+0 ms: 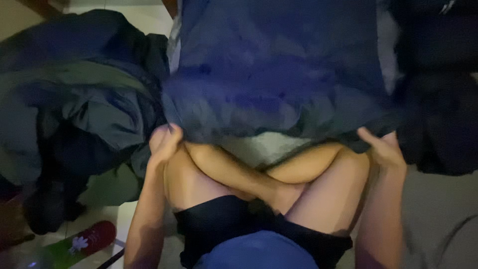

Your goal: The person folds a large dark blue sleeping bag by bringing the sides together and smoothing the fabric while sitting cross-legged on the floor.

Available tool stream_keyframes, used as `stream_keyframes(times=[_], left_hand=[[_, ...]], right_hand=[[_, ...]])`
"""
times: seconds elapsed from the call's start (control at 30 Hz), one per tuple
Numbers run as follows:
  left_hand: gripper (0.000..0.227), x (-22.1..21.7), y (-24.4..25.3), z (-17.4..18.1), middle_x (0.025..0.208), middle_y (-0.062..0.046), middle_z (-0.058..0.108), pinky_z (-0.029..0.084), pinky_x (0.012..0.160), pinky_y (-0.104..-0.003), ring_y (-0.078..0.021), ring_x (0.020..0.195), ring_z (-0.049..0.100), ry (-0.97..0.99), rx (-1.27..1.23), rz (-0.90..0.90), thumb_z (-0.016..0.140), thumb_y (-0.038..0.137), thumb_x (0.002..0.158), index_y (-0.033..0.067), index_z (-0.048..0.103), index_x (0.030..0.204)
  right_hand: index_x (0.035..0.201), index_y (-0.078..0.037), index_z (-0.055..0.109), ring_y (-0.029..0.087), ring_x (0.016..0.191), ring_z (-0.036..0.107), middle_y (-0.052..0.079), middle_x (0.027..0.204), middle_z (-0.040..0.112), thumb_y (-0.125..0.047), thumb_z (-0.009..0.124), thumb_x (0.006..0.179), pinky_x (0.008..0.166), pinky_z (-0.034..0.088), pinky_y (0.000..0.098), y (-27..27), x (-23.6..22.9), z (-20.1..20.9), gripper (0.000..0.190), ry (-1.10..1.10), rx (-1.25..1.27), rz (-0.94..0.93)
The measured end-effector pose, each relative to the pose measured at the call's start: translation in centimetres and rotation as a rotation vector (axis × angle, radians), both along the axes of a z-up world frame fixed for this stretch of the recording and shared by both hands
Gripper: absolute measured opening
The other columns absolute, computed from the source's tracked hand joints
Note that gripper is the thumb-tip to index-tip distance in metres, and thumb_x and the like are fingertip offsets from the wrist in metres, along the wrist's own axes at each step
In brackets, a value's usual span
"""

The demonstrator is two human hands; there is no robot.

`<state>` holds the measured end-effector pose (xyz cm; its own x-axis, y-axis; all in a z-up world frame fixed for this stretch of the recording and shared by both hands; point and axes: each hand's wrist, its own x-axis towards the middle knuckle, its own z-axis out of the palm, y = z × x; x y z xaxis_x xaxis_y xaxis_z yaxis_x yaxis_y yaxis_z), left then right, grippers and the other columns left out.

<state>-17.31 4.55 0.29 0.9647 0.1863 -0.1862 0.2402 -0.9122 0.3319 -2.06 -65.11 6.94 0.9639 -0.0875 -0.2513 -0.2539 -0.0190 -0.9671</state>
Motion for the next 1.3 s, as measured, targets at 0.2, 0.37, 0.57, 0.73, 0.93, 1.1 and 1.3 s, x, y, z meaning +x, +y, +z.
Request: stream_keyframes(times=[0.2,0.37,0.57,0.73,0.93,1.1,1.3], left_hand=[[0.088,-4.3,-4.6,8.5,0.138,-0.011,0.054,0.050,0.101,-0.044,-0.0247,0.126,0.059,-0.265,-0.770,0.703,0.085,0.056,0.079,0.0076,0.045,0.141],[0.071,-3.1,-7.8,16.1,0.145,-0.015,0.072,0.060,0.112,-0.042,-0.0315,0.132,0.070,-0.180,-0.867,0.485,0.070,0.049,0.095,-0.0016,0.068,0.145],[0.051,-3.8,-5.2,11.6,0.135,-0.016,0.072,0.048,0.112,-0.037,-0.0262,0.127,0.067,-0.341,-0.605,0.124,0.065,0.035,0.108,-0.0011,0.064,0.143],[0.027,-11.4,-4.3,20.3,0.101,-0.005,0.068,0.046,0.081,-0.036,-0.0194,0.089,0.061,0.201,-0.746,0.495,0.075,0.035,0.100,0.0091,0.067,0.100],[0.048,-21.1,-0.3,14.6,0.141,-0.004,0.081,0.046,0.120,-0.034,-0.0141,0.135,0.067,0.573,-0.720,0.573,0.069,0.039,0.099,0.0066,0.084,0.132],[0.038,-10.4,-1.2,21.2,0.092,-0.015,0.090,0.058,0.080,-0.046,-0.0290,0.087,0.088,0.388,-0.163,0.403,0.060,0.048,0.104,0.0149,0.078,0.110],[0.053,10.0,-11.0,19.1,0.166,-0.019,0.056,0.032,0.129,-0.051,-0.0367,0.158,0.047,-0.347,-0.327,-0.133,0.053,0.035,0.115,0.0100,0.055,0.162]], right_hand=[[0.162,-0.013,0.043,0.026,0.149,0.055,0.007,0.164,0.055,-0.017,0.073,0.099,0.130,0.042,0.0421,3.7,-3.9,9.3,0.069,0.206,-0.177,-0.175],[0.178,-0.015,0.015,0.033,0.169,0.026,0.009,0.184,0.027,-0.063,0.060,0.099,0.137,0.021,0.0558,9.1,-5.0,16.5,0.103,0.641,-0.416,-0.202],[0.152,-0.002,0.061,0.035,0.140,0.062,0.018,0.149,0.068,-0.048,0.072,0.097,0.117,0.047,0.0467,4.7,-3.8,5.7,0.073,0.229,-0.666,0.330],[0.158,-0.008,0.063,0.028,0.137,0.067,0.014,0.151,0.072,-0.022,0.080,0.088,0.124,0.046,0.0429,0.4,-8.2,12.3,0.074,0.568,-0.608,0.260],[0.163,-0.023,0.057,0.038,0.135,0.079,0.012,0.152,0.079,-0.035,0.106,0.074,0.116,0.060,0.0512,-10.3,-12.2,6.6,0.103,0.902,-0.959,0.438],[0.161,-0.003,0.062,0.050,0.139,0.064,0.026,0.153,0.069,-0.048,0.083,0.089,0.109,0.052,0.0621,-2.9,-7.3,10.7,0.088,0.356,-1.225,0.228],[0.171,-0.017,0.039,0.042,0.169,0.019,0.025,0.181,0.026,-0.041,0.067,0.100,0.129,0.023,0.0653,13.8,1.9,13.1,0.081,-0.312,-0.915,0.704]])
